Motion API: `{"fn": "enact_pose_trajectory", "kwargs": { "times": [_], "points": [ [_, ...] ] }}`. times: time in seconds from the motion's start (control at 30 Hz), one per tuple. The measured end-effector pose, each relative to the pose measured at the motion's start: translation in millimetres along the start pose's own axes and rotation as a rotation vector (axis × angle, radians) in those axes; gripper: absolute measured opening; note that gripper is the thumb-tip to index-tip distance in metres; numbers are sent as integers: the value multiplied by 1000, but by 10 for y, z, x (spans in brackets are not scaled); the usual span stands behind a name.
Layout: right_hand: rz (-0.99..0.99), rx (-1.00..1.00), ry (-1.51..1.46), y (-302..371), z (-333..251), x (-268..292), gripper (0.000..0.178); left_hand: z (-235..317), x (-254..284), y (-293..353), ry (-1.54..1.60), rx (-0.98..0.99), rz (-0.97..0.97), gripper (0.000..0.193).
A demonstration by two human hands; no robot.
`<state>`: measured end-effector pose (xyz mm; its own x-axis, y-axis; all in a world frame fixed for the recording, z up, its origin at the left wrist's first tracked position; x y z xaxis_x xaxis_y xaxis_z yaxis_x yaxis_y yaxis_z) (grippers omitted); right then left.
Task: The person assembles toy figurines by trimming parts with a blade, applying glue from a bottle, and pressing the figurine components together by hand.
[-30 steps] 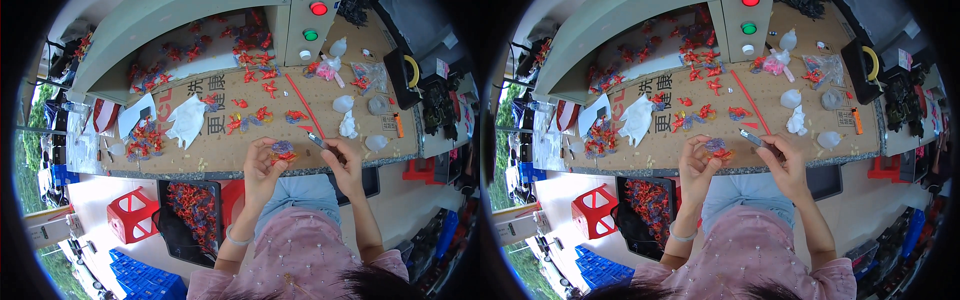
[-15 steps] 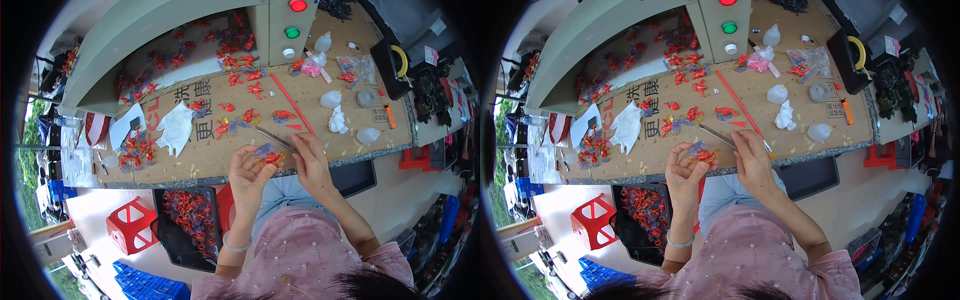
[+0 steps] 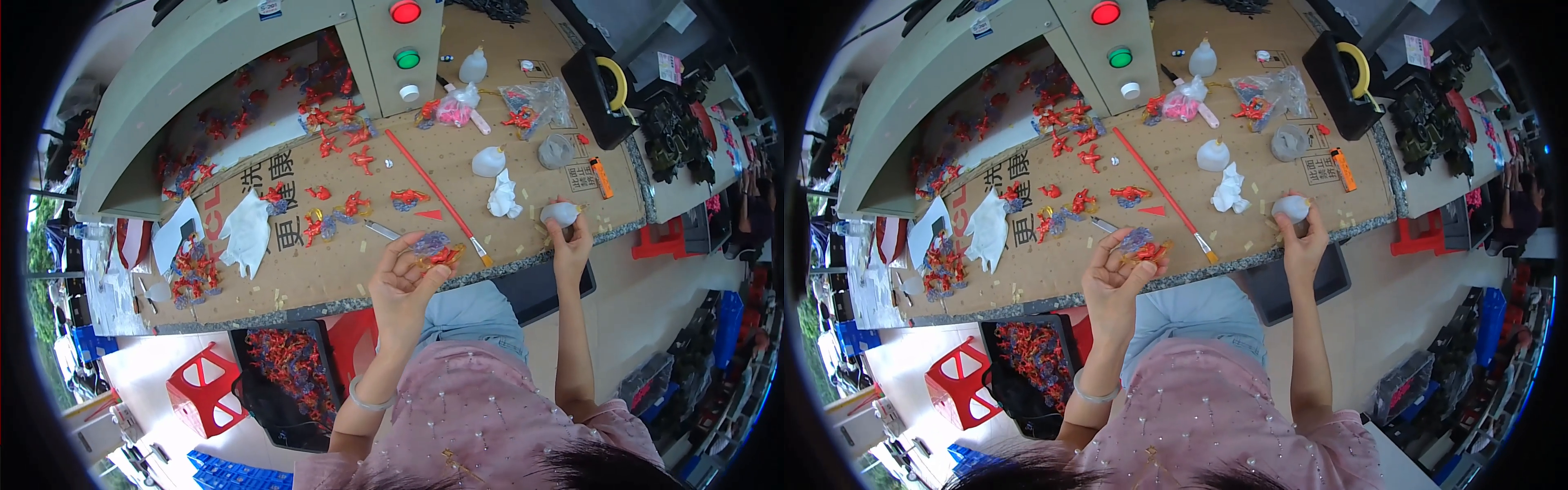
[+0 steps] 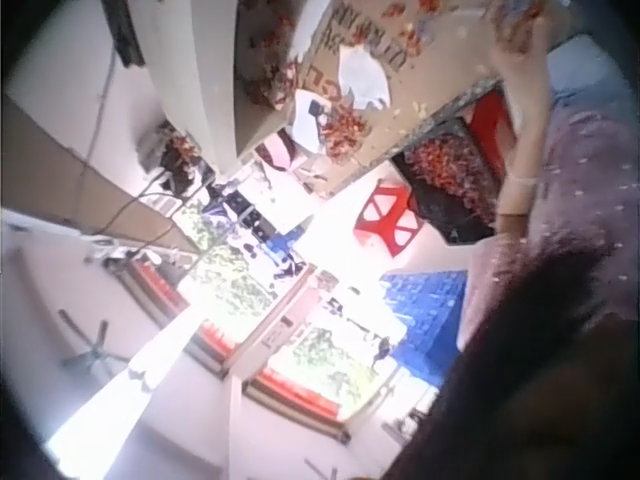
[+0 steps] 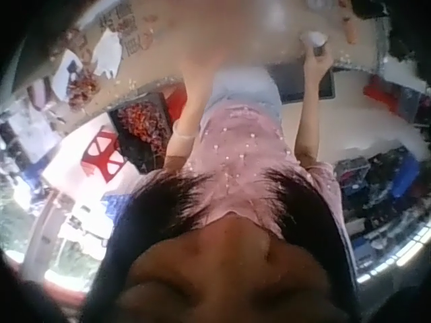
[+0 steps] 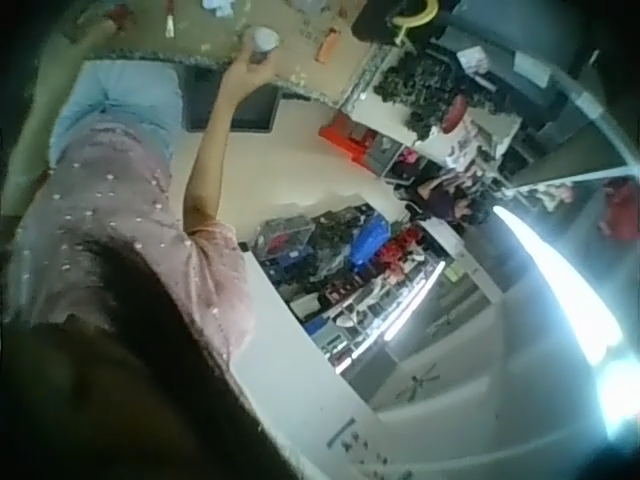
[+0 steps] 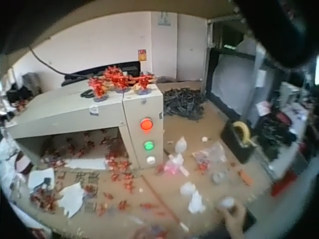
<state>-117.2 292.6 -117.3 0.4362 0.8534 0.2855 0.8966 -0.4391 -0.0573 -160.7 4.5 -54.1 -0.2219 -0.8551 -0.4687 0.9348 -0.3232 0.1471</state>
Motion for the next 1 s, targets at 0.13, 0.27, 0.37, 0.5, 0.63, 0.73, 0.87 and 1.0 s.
{"fn": "enact_pose_trajectory", "kwargs": {
  "times": [0.13,0.27,0.37,0.5,0.63,0.73,0.87,1.0],
  "points": [
    [34,65,-161,44,-229,-32,47,4,84,-9,14,-16,110,38],
    [-244,23,-485,210,-740,-305,47,78,219,46,2,-80,174,36],
    [-387,-11,-546,362,-973,-646,59,139,238,98,2,-94,178,33],
    [-525,-182,-826,475,-1064,-910,46,200,269,154,43,-92,181,31],
    [-582,-234,-887,472,-1064,-1019,35,211,345,219,33,-107,211,33],
    [-531,-248,-860,463,-1138,-1071,31,274,358,262,6,-134,217,37],
    [-352,-219,-688,465,-1237,-1040,29,345,356,294,-65,-144,236,36],
    [-348,-133,-522,463,-1317,-1006,26,339,363,317,-63,-178,232,37]
  ]
}}
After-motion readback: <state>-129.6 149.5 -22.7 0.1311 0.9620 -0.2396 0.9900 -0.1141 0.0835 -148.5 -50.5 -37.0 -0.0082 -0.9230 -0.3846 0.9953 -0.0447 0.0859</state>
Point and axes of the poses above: each hand's wrist, its own y-axis away from the middle knuckle, its own x-axis out of the back of the hand, z = x × y, the point moved 5 cm from there along -y, towards the middle knuckle, and after that the axes turned 9 degrees about -z, right-handed, at the moved point
